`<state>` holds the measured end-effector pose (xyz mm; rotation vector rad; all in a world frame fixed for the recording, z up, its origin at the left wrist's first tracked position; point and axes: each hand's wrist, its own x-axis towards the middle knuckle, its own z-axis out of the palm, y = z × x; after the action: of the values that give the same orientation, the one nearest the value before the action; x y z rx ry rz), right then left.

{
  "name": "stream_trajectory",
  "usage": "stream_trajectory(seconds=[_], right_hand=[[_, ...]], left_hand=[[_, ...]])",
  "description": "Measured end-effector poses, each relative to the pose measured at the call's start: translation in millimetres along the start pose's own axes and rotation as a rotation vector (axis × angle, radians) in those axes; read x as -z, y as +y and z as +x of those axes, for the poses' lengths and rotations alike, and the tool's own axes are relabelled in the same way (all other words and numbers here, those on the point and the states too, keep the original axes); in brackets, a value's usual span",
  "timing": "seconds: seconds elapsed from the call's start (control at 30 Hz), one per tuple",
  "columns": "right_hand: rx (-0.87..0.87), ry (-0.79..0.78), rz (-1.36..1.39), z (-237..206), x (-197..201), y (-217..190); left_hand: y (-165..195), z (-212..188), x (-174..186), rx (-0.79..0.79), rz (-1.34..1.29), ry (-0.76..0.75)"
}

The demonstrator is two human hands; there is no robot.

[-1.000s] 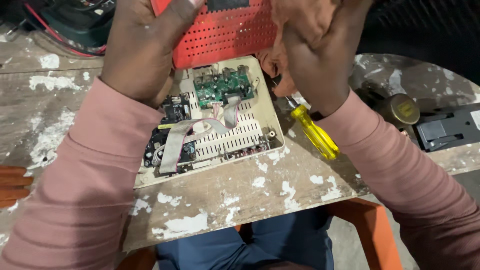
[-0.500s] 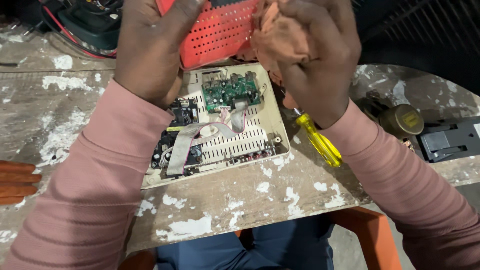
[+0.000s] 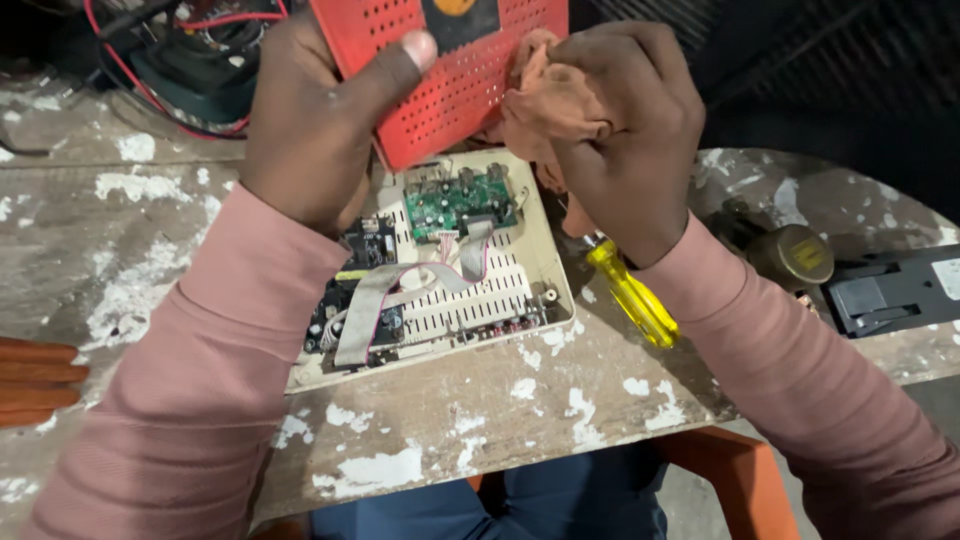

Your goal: The person uses a screwdriver to unscrew and open the casing of a red set-top box, then wipes the red top cover with a cloth. They reattach the cover onto the base, turn the unit over, and continue wiping the white bottom and sides with the cloth.

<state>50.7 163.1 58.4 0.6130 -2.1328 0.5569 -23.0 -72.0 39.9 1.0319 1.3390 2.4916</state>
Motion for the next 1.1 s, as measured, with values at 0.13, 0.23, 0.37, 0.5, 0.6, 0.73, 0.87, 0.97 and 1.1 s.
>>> stream_trajectory(seconds=[0.13,0.23,0.37,0.5,0.6,0.73,0.87,0.97,1.1], right_hand=[[-0.002,0.004,0.008,-1,-2,0],[0.047,-0.022,0.012,-2,-1,-7],[0.071,-0.053,0.027,0,-1,-10],[0.021,-0.001,-0.041,4,1,-4],[-0.020,0.007,-0.035,7,2,0],[0.059,-0.034,-0.030,2,-6,-10],[0.038,-0.062,0.007,-1,-4,-10],[-0.063,-0.045,-0.054,4,2,-1],[-0.065,-0.049,-0.010,6,2,-4]], left_hand=[[5,1,-4,0.016,-0.048,-0.009],[6,4,-5,0.069,0.020,0.013],[5,4,-5,0.064,0.006,0.008],[4,2,-4,0.032,-0.011,0.033],[4,2,-4,0.048,-0.032,0.061],[2,4,-7,0.029,0.080,0.021],[4,4,-7,0.077,0.031,0.011],[6,4,-7,0.064,0.040,0.038],[6,5,-9,0.075,-0.007,0.055]])
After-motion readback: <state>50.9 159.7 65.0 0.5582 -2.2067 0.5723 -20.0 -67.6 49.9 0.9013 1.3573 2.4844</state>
